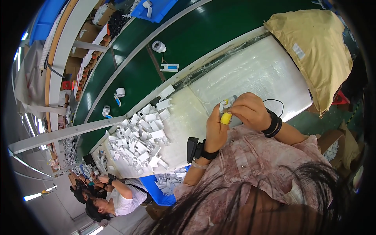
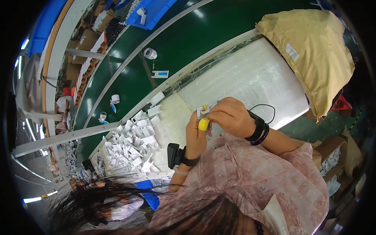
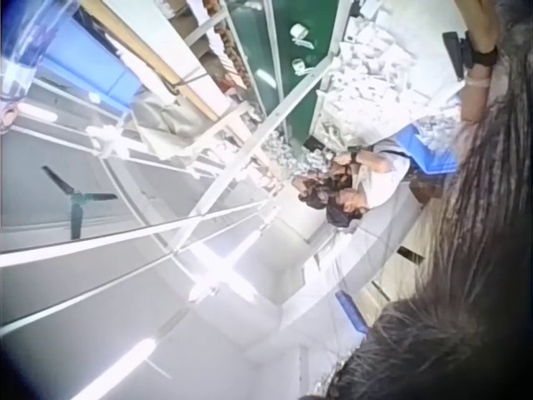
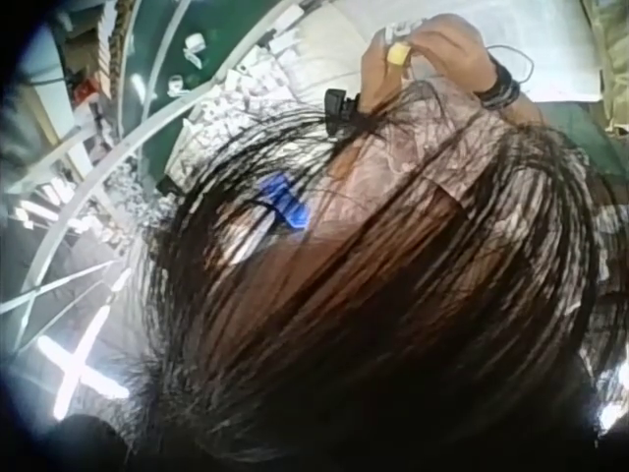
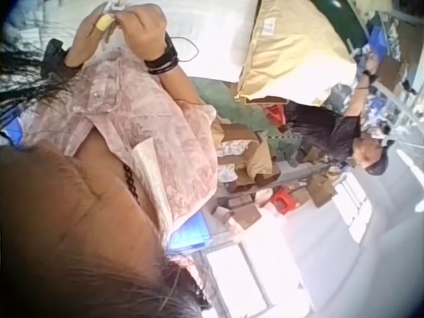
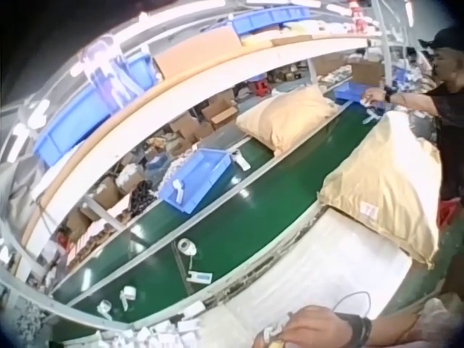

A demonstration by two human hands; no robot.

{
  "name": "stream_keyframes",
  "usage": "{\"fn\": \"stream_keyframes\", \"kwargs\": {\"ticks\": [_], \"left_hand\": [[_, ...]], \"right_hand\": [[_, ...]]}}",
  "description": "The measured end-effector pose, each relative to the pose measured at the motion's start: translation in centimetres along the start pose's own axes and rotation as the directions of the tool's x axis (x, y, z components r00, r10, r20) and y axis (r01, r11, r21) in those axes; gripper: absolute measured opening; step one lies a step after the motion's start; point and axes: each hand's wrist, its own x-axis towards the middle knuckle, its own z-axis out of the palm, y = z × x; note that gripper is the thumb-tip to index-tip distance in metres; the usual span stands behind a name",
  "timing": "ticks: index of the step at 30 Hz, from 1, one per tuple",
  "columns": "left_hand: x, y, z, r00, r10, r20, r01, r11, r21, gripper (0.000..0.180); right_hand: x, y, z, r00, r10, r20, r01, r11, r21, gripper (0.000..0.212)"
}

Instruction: The person picks up a white plastic housing and a battery, fits the battery into the housing, and presses a white fan component onto the assembly. They then snap a white plastic cover onto the housing and place the completed fan onto the green conveyor belt.

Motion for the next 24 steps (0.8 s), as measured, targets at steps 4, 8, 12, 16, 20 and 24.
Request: {"fn": "stream_keyframes", "kwargs": {"ticks": [4,8,12,16,20,24], "left_hand": [[-0.1,0.2,-0.2,0.999,0.017,0.032,-0.015,0.999,-0.05,0.04],[-0.2,1.2,-0.6,0.993,-0.062,0.099,0.067,0.997,-0.047,0.05],[-0.4,0.9,-0.6,0.996,-0.001,0.093,-0.001,1.0,0.022,0.052],[-0.5,1.0,-0.6,0.994,-0.001,0.108,0.0,1.0,0.015,0.052],[-0.5,1.0,-0.7,0.993,0.015,0.117,-0.02,0.999,0.044,0.052],[-0.6,0.8,-0.7,0.993,-0.005,0.118,0.002,1.0,0.028,0.052]], "right_hand": [[0.3,-0.1,-0.2,1.0,-0.011,-0.009,0.011,1.0,0.014,0.018],[0.1,0.2,-0.5,0.997,-0.071,-0.018,0.071,0.997,0.034,0.02],[0.2,0.1,-1.0,0.995,-0.101,-0.019,0.101,0.994,0.048,0.022],[0.1,0.1,-1.1,0.994,-0.11,-0.011,0.111,0.992,0.055,0.021],[0.0,0.1,-1.2,0.994,-0.11,0.003,0.109,0.992,0.064,0.021],[-0.1,0.2,-1.3,0.994,-0.111,0.019,0.11,0.992,0.057,0.021]]}}
